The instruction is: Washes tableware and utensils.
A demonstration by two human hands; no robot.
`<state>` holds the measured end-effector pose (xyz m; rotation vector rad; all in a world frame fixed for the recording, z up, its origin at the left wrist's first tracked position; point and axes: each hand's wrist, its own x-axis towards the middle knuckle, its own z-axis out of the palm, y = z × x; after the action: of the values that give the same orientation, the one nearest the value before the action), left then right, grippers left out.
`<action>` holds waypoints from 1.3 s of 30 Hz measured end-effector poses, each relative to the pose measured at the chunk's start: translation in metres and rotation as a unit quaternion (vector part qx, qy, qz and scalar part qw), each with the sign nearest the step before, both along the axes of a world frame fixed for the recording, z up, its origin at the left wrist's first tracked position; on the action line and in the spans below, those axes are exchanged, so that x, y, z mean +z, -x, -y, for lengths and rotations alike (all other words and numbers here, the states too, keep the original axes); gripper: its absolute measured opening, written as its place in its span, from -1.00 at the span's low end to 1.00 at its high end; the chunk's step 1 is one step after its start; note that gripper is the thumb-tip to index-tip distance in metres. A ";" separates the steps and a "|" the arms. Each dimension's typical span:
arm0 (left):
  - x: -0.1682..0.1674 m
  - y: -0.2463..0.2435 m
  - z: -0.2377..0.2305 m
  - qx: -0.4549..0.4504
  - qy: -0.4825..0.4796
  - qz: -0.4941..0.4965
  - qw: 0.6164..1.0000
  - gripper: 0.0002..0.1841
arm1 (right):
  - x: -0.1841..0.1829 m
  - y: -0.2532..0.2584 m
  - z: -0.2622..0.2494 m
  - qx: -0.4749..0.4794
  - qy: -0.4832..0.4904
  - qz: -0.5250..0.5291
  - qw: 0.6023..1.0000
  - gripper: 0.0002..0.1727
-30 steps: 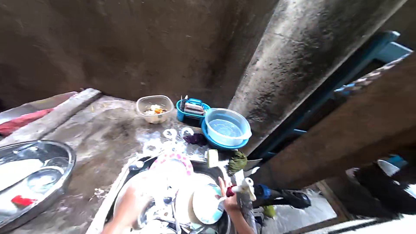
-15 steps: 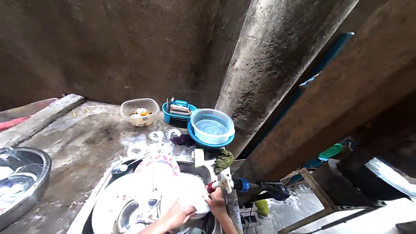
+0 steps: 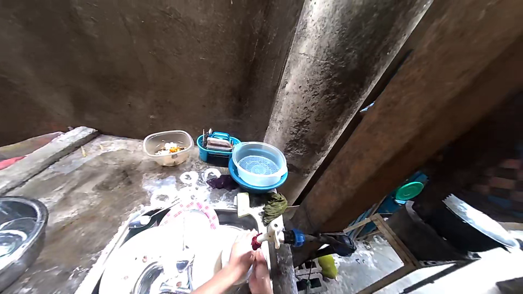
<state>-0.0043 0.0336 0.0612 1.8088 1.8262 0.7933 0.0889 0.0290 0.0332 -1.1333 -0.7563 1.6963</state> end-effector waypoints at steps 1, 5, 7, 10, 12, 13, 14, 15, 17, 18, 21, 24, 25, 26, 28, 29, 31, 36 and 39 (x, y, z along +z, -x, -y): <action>-0.012 -0.003 0.004 -0.021 -0.076 -0.030 0.996 -0.61 | 0.000 -0.002 0.001 -0.023 0.006 -0.031 0.999 -0.63; 0.013 0.008 -0.002 -0.018 0.082 -0.014 0.996 -0.57 | 0.012 -0.007 0.015 -0.064 0.014 -0.049 0.997 -0.60; 0.015 0.003 -0.008 -0.021 0.144 0.007 0.989 -0.55 | 0.014 -0.003 0.017 -0.065 0.048 -0.071 0.994 -0.60; -0.029 -0.006 0.012 -0.114 -0.151 -0.080 0.979 -0.61 | 0.016 -0.006 0.005 -0.092 0.083 -0.133 0.983 -0.61; -0.067 0.005 0.013 -0.097 -0.387 -0.134 0.907 -0.61 | 0.025 -0.012 0.005 -0.120 0.084 -0.136 0.980 -0.63; -0.077 0.010 0.017 -0.066 -0.408 -0.116 0.903 -0.56 | 0.028 -0.017 0.008 -0.127 0.087 -0.131 0.979 -0.59; -0.081 0.010 0.023 -0.026 -0.379 -0.055 0.923 -0.50 | 0.030 -0.022 0.012 -0.129 0.091 -0.122 0.980 -0.56; -0.077 0.008 0.029 0.013 -0.310 0.039 0.950 -0.43 | 0.030 -0.027 0.017 -0.132 0.090 -0.116 0.980 -0.53; -0.065 0.006 0.032 0.080 -0.157 0.226 0.958 -0.35 | 0.027 -0.035 0.024 -0.136 0.065 -0.115 0.982 -0.47; -0.055 0.005 0.030 0.117 -0.097 0.308 0.939 -0.43 | 0.024 -0.038 0.026 -0.134 0.051 -0.114 0.983 -0.44; -0.031 0.013 0.018 0.167 0.051 0.460 0.871 -0.58 | 0.013 -0.042 0.033 -0.121 0.047 -0.093 0.987 -0.33; -0.012 0.026 0.010 0.145 0.057 0.466 0.871 -0.74 | 0.012 -0.033 0.028 -0.111 0.119 -0.069 0.984 -0.33; -0.007 0.031 0.010 0.127 0.024 0.444 0.887 -0.79 | 0.014 -0.030 0.026 -0.081 0.149 -0.056 0.984 -0.30; -0.003 0.034 0.011 0.104 -0.013 0.407 0.907 -0.80 | 0.017 -0.028 0.022 -0.037 0.183 -0.045 0.981 -0.25; 0.000 0.039 0.019 0.032 -0.087 0.273 0.958 -0.66 | 0.017 -0.027 0.016 0.056 0.230 -0.079 0.968 -0.10; -0.002 0.038 0.026 -0.012 -0.145 0.197 0.970 -0.63 | 0.013 -0.027 0.012 0.081 0.244 -0.119 0.959 -0.04; -0.012 0.036 0.039 -0.124 -0.294 0.054 0.946 -0.68 | 0.010 -0.025 0.004 0.092 0.241 -0.197 0.946 0.00; -0.026 0.051 0.053 -0.259 -0.151 -0.093 0.949 -0.61 | 0.003 -0.024 -0.005 0.053 0.134 -0.309 0.940 -0.30; -0.007 0.034 0.033 -0.132 0.193 0.049 0.971 -0.20 | 0.002 -0.008 0.001 0.055 0.103 -0.250 0.961 -0.47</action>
<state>-0.0386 0.0004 0.0546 1.6739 1.5095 0.3883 0.0970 0.0277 0.0351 -0.7493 -0.3337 2.0797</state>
